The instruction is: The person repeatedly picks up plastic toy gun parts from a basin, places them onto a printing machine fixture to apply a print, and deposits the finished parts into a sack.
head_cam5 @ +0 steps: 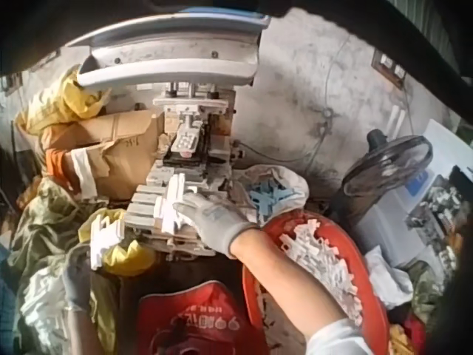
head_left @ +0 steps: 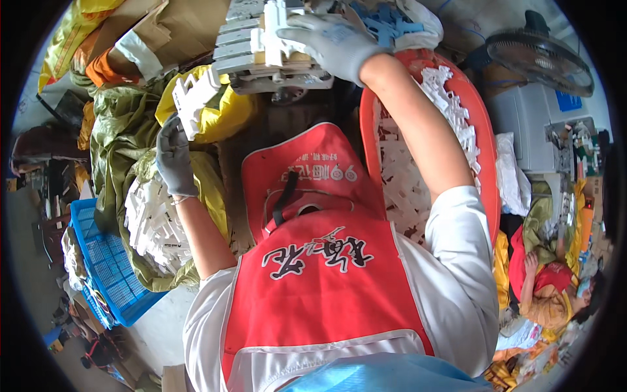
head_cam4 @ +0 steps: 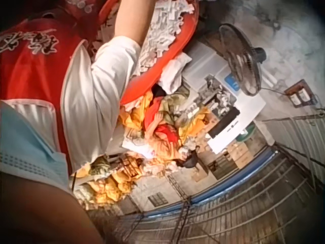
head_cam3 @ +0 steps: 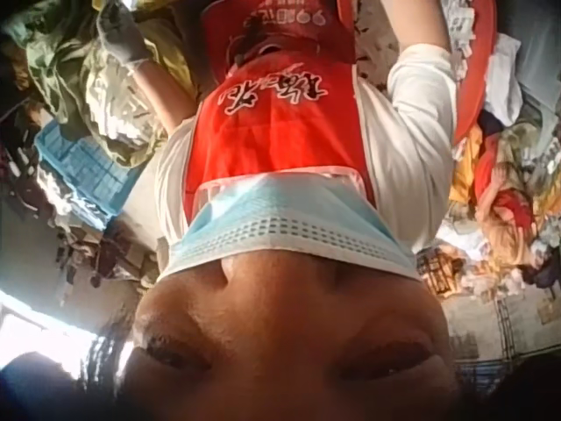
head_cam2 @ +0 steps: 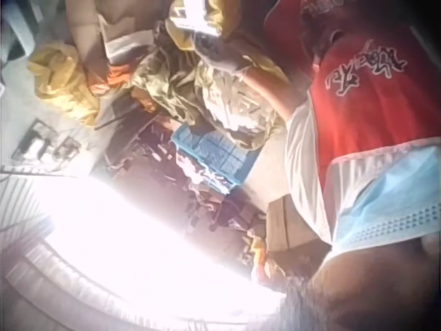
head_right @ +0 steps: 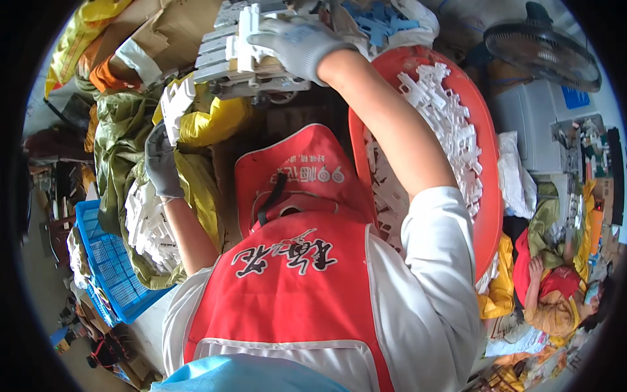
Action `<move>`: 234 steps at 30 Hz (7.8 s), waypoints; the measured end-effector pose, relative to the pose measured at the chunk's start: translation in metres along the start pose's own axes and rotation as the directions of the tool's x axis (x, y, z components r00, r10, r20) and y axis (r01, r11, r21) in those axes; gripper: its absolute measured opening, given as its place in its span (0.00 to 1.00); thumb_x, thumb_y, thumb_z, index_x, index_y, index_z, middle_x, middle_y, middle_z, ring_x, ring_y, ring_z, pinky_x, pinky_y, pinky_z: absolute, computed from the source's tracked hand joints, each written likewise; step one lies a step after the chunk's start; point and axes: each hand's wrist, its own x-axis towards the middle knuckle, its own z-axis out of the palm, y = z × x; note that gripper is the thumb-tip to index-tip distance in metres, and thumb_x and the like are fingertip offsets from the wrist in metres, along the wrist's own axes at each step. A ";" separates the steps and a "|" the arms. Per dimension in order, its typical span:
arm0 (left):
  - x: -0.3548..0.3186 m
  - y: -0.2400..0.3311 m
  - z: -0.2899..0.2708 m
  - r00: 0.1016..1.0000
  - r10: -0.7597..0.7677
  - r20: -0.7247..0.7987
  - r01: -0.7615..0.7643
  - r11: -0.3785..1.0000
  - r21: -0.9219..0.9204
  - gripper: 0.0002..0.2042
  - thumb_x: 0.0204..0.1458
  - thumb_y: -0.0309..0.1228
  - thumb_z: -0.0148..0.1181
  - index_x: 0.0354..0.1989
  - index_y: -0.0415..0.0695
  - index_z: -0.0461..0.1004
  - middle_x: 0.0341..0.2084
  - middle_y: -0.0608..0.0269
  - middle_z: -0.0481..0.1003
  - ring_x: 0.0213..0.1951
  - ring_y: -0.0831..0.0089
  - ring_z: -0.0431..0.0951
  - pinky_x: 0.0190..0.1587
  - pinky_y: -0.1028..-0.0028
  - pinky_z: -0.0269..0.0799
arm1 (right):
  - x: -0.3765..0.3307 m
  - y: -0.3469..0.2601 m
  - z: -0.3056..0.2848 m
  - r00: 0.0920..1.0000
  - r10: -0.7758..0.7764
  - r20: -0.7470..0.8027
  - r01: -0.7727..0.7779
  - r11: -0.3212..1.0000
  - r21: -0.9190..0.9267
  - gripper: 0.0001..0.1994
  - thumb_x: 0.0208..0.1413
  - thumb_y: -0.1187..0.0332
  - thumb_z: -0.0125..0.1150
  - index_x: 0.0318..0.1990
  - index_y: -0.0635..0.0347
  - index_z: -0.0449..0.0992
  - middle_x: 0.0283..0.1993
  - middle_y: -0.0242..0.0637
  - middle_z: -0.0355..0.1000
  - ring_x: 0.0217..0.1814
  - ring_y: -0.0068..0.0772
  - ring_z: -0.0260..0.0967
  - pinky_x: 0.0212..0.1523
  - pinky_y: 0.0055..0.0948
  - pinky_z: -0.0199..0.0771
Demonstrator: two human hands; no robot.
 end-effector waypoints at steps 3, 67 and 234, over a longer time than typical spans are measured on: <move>-0.005 0.007 -0.004 1.000 -0.020 -0.002 0.020 0.998 -0.055 0.11 0.56 0.21 0.51 0.47 0.36 0.70 0.48 0.58 0.72 0.52 0.72 0.70 0.56 0.73 0.63 | 0.006 -0.014 -0.018 0.990 0.124 0.063 -0.129 0.988 0.084 0.16 0.56 0.67 0.52 0.52 0.54 0.69 0.51 0.43 0.67 0.52 0.44 0.65 0.55 0.37 0.64; 0.116 0.058 0.124 0.747 0.201 0.634 -0.453 0.852 0.263 0.21 0.47 0.27 0.61 0.52 0.44 0.70 0.44 0.54 0.74 0.46 0.62 0.75 0.48 0.70 0.70 | -0.338 -0.008 0.016 0.465 0.881 0.085 -0.777 0.360 0.517 0.23 0.51 0.79 0.54 0.57 0.62 0.65 0.54 0.42 0.66 0.55 0.35 0.65 0.52 0.31 0.66; 0.039 0.058 0.044 0.910 0.345 0.231 -0.412 0.815 0.407 0.12 0.49 0.24 0.58 0.44 0.40 0.75 0.44 0.57 0.76 0.47 0.63 0.75 0.50 0.70 0.69 | -0.423 -0.028 0.052 0.156 0.772 0.617 -0.852 -0.211 0.480 0.21 0.63 0.61 0.46 0.60 0.61 0.61 0.40 0.29 0.67 0.35 0.19 0.63 0.36 0.21 0.68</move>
